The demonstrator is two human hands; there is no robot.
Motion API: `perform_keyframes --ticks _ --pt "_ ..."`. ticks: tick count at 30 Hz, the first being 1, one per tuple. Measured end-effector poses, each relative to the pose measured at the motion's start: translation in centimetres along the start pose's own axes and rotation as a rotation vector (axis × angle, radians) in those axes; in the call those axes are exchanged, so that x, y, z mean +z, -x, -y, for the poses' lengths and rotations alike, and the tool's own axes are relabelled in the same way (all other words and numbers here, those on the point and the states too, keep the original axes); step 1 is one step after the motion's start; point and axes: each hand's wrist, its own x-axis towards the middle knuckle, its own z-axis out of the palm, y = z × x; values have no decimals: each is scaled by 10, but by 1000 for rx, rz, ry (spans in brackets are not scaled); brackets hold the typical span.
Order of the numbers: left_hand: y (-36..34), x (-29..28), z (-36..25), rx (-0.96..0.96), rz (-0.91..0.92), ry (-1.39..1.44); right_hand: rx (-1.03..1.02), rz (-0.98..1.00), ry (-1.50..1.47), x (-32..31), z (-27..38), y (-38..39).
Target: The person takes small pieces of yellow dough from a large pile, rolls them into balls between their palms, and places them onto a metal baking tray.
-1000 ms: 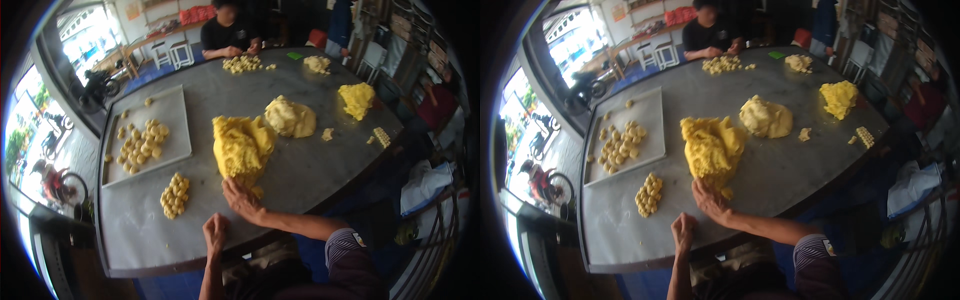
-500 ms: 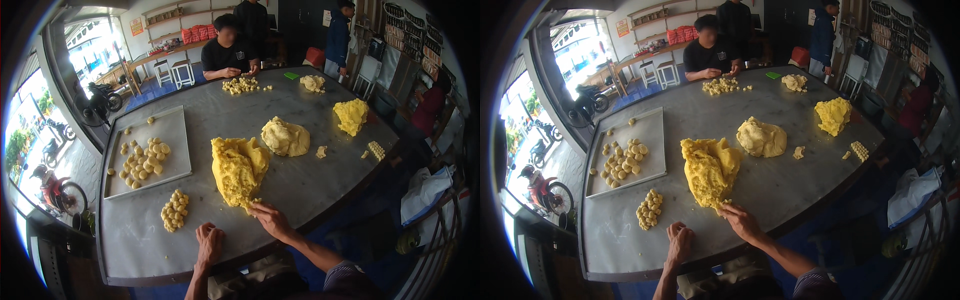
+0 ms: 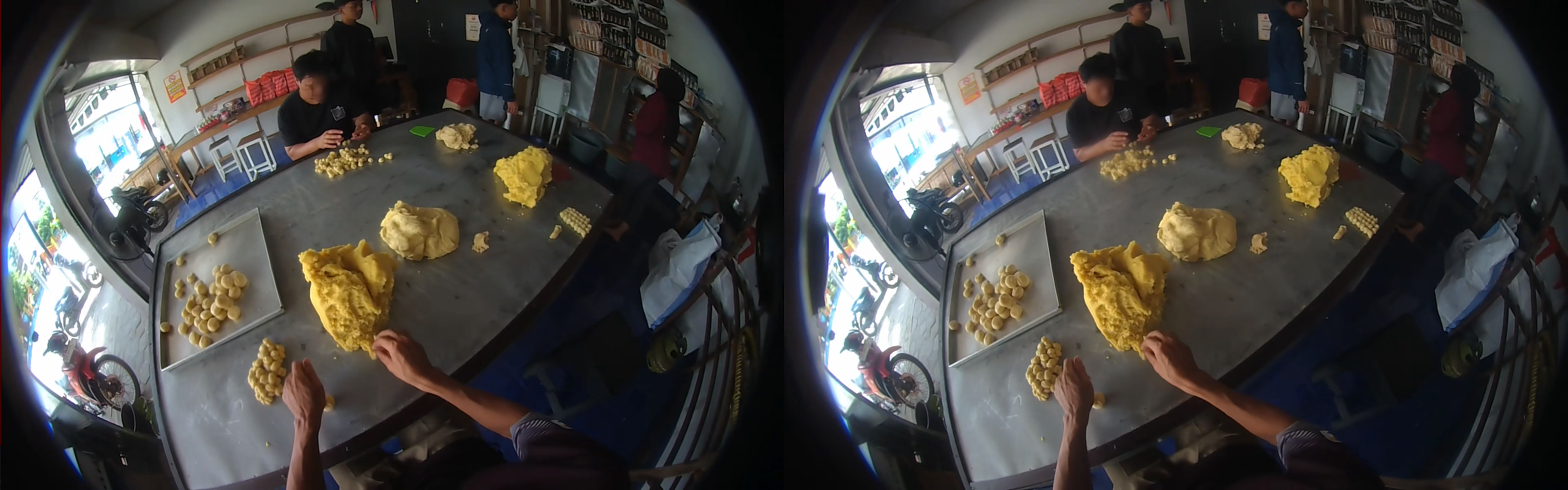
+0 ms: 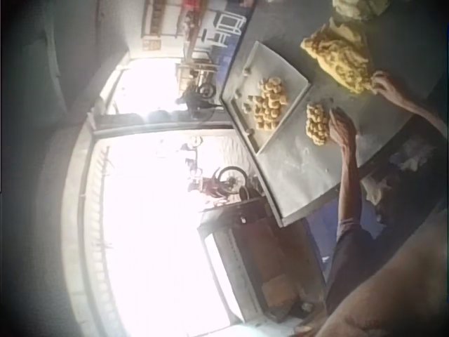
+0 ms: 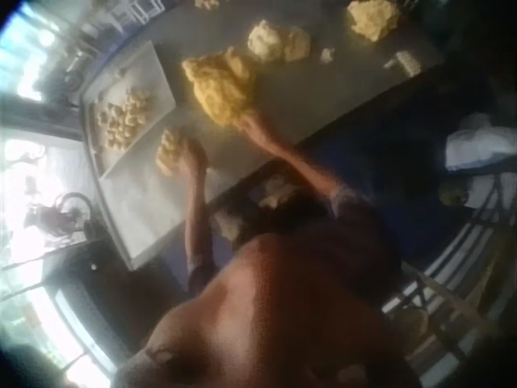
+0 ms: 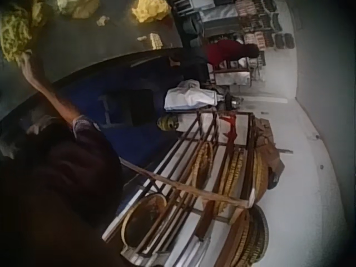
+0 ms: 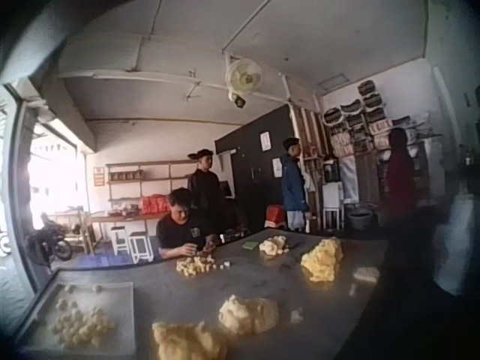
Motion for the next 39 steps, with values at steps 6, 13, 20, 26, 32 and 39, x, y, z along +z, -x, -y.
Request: perform_keyframes --ticks 6,13,20,26,32,39 --pt "-2 31 32 130 -93 323 52 -135 -44 -1 -5 -3" --pt "63 -45 32 157 324 225 189 53 -239 -2 -6 -1" --pt "-84 -15 67 330 -371 36 -66 -87 -20 11 7 6" --pt "-92 13 82 407 -179 -299 -66 -71 110 23 -5 10" --pt "-91 -24 93 114 -120 66 -132 154 242 21 -20 3" --pt "-68 -41 102 95 -83 494 -194 343 139 -22 -31 -26"
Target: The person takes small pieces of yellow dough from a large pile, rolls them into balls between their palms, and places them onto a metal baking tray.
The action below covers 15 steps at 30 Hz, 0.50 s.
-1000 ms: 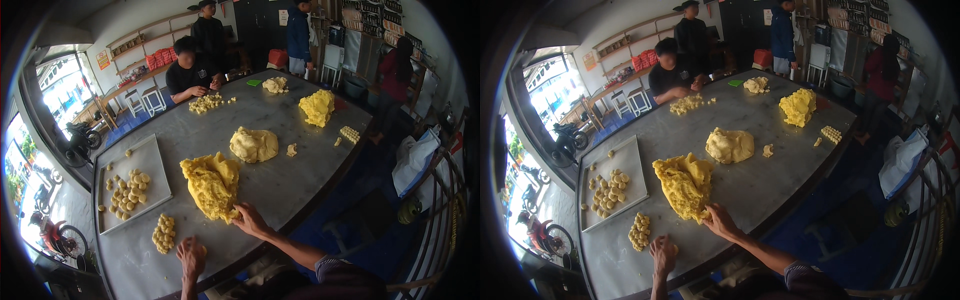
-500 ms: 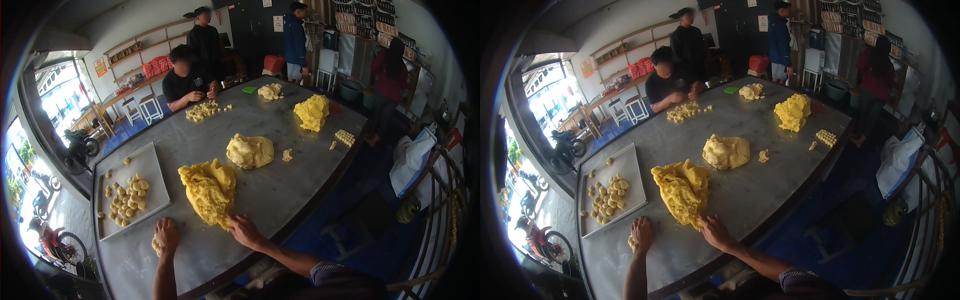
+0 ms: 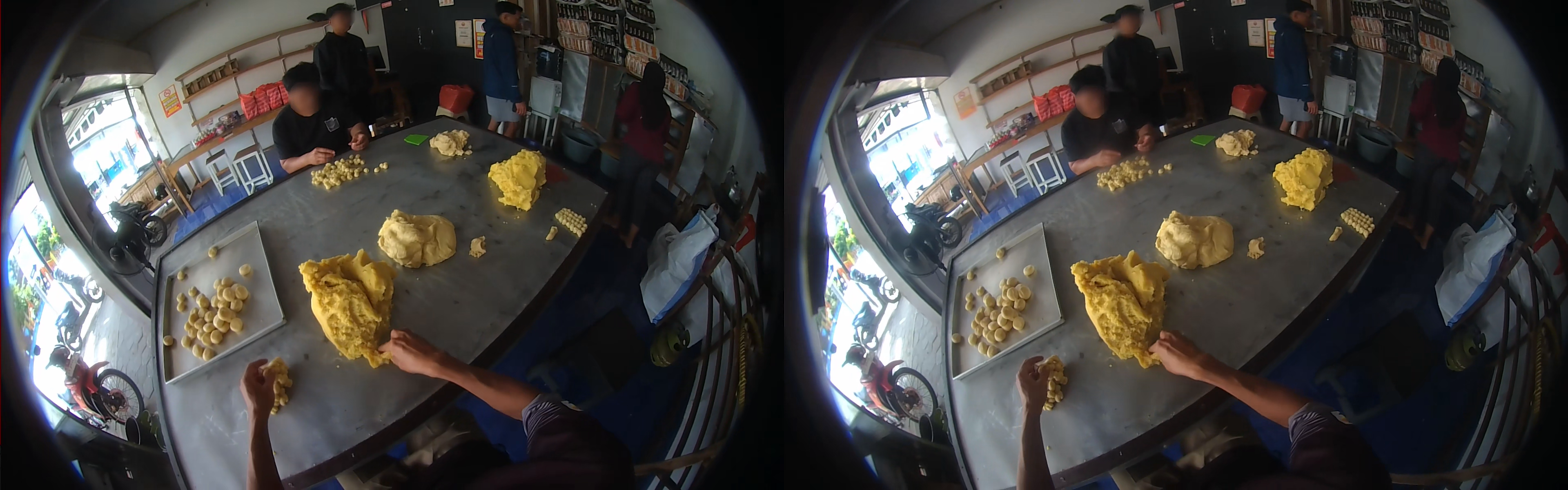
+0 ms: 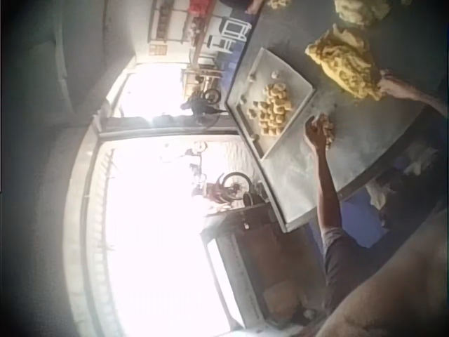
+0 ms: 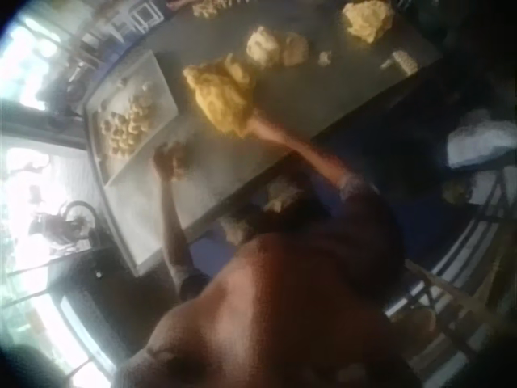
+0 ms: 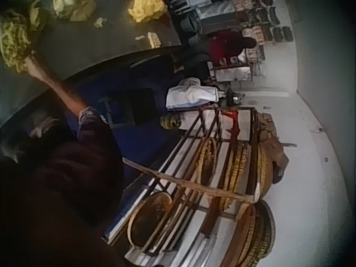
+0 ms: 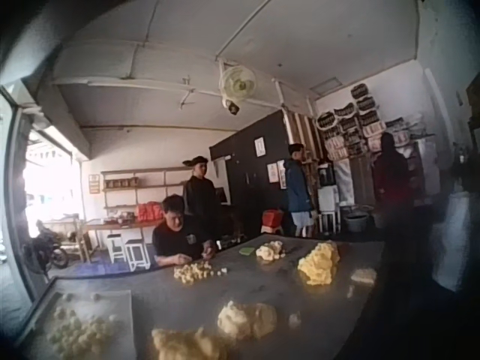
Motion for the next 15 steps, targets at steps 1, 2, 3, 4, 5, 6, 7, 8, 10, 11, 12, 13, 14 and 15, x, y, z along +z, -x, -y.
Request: perform_keyframes --ticks 1,2,3,4,5,6,7,8,10,11,12,13,14,15 --pt "7 -1 -4 -78 0 281 70 -45 -21 1 1 5" --pt "15 -1 -7 -159 -1 561 142 -87 -42 3 5 11" --pt "21 -4 -13 -147 9 589 213 -128 -62 4 10 16" --pt "30 -8 -19 -139 22 616 177 -214 26 12 17 24" --pt "37 -9 -21 -132 33 643 137 -299 113 20 25 33" --pt "42 -10 -9 -93 111 489 94 -384 201 25 30 39" --pt "53 -5 -6 -54 207 456 118 -342 175 27 35 42" --pt "66 4 -8 -25 300 419 137 -294 144 28 37 42" --pt "93 16 -15 -51 442 361 173 -262 0 21 40 38" --pt "103 22 -24 -98 499 350 209 -265 -52 14 39 31" --pt "106 22 -40 -38 493 237 252 -269 -102 14 36 27" --pt "108 22 -55 29 488 127 231 -324 -94 17 32 24" --pt "112 23 -58 50 395 -22 200 -385 -87 19 30 20" --pt "117 25 -57 67 309 -173 162 -401 -67 21 29 20"
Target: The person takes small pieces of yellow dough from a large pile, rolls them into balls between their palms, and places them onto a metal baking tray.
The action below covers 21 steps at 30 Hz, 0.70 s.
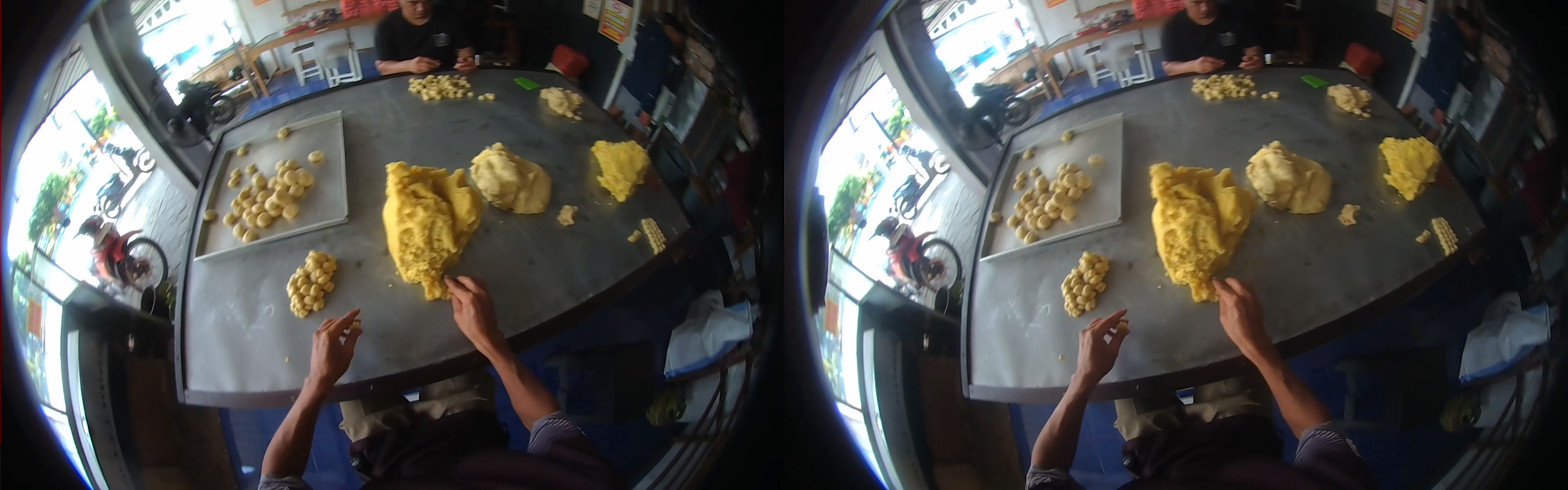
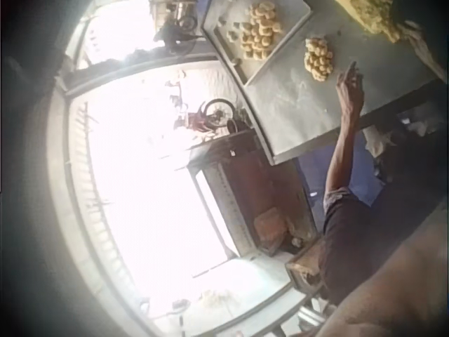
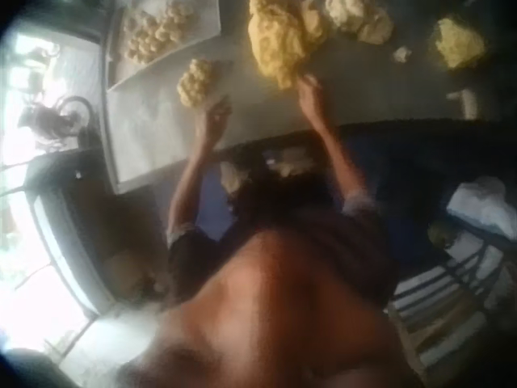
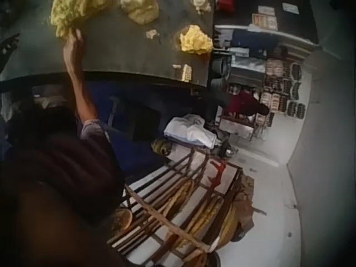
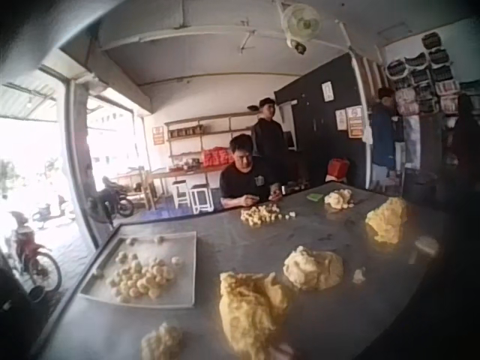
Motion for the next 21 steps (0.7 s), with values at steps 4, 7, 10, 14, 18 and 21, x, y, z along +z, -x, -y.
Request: perform_keyframes --ticks 4,7,10,14,18,21 --pt "23 42 8 228 -320 -514 -124 -1 35 -2 -5 -4" --pt "-2 31 -16 73 -65 -512 -88 185 167 -8 -6 -11" --pt "-48 38 2 301 -465 -622 -55 389 273 -29 13 -23" --pt "-67 60 26 322 -396 -461 150 320 207 -38 -5 -26" --pt "-73 46 34 397 -372 -504 190 257 233 -31 -3 -3" --pt "-72 52 39 552 -361 -595 167 281 190 -25 17 15"
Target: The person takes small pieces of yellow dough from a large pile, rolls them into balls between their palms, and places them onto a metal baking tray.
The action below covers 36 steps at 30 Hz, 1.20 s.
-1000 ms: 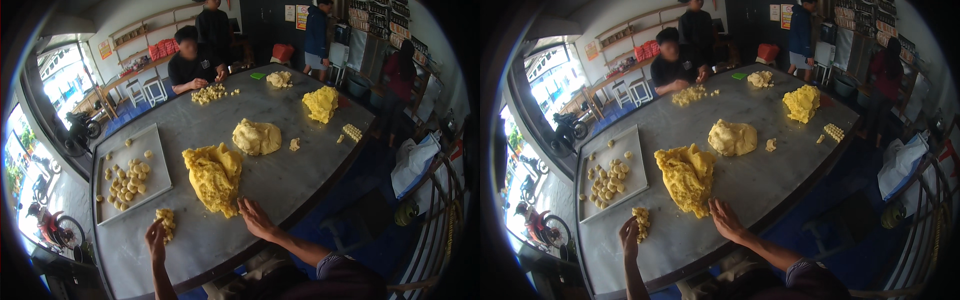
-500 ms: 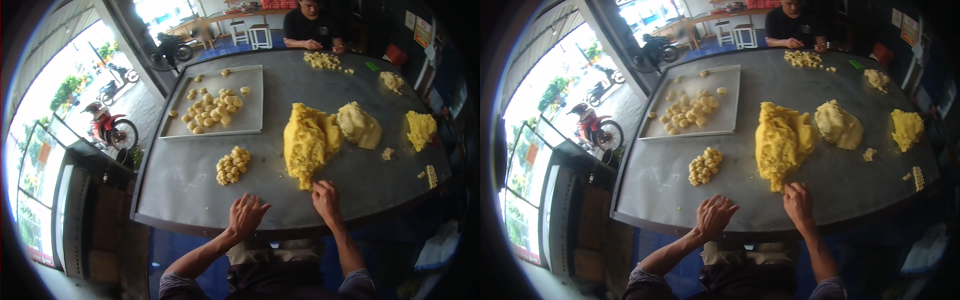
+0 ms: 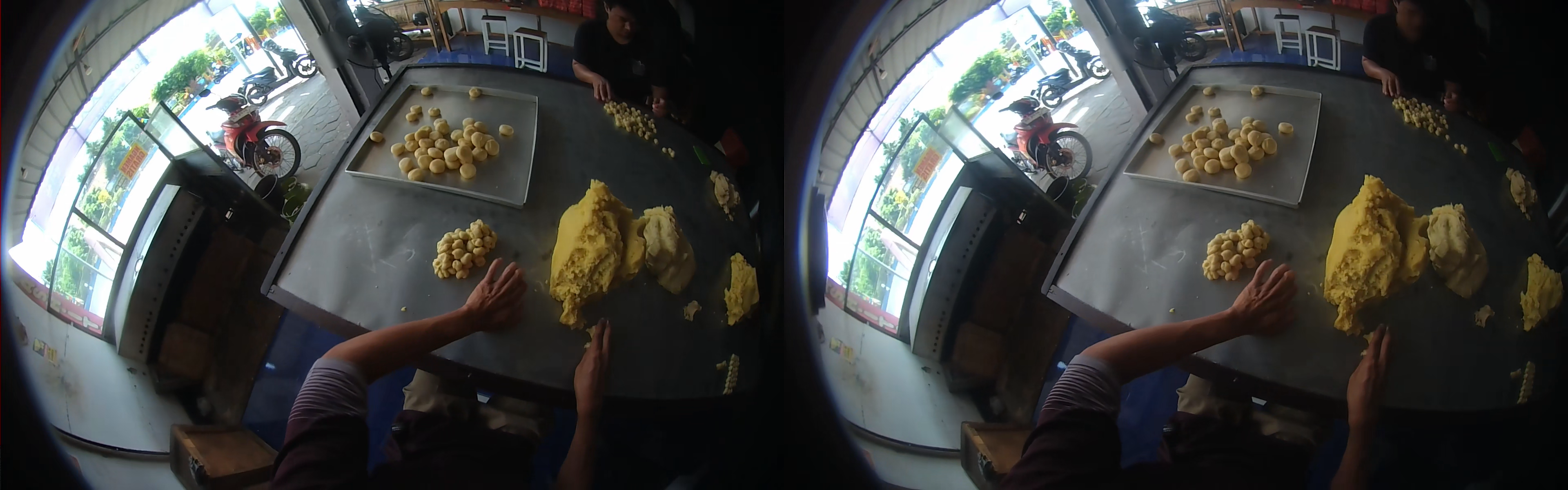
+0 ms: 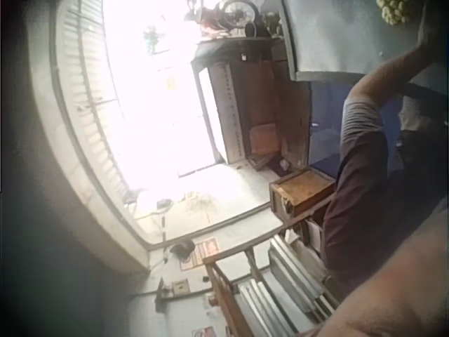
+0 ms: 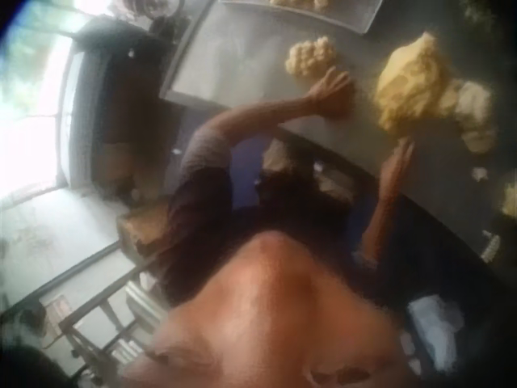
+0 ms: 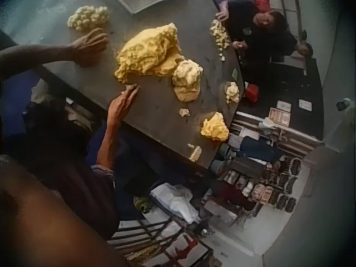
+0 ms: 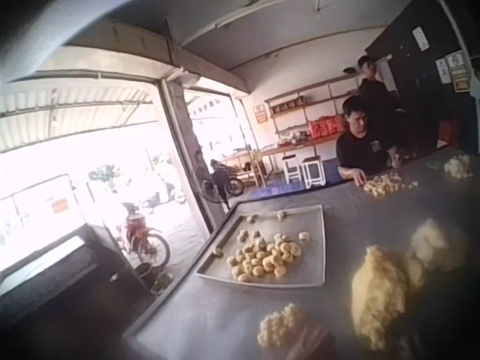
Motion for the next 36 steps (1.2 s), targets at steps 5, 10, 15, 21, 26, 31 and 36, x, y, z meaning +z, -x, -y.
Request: perform_keyframes --ticks 5,10,15,21,26,31,36 --pt "-20 -4 -4 -177 -5 209 -134 -28 -34 11 -22 7" --pt "3 -4 -30 -199 131 -230 -58 -100 -71 -6 -24 3" --pt "10 -31 -47 -378 37 -212 -96 -119 -25 -5 -43 -9" --pt "26 -72 -71 -674 302 184 -156 -179 213 0 -41 -23" --pt "20 -68 -73 -968 50 633 -270 7 82 -11 -33 -4" --pt "23 -43 -88 -1114 -67 1061 -212 16 -362 -21 36 15" --pt "5 -44 -130 -973 -159 1223 -224 -106 -500 27 69 23"
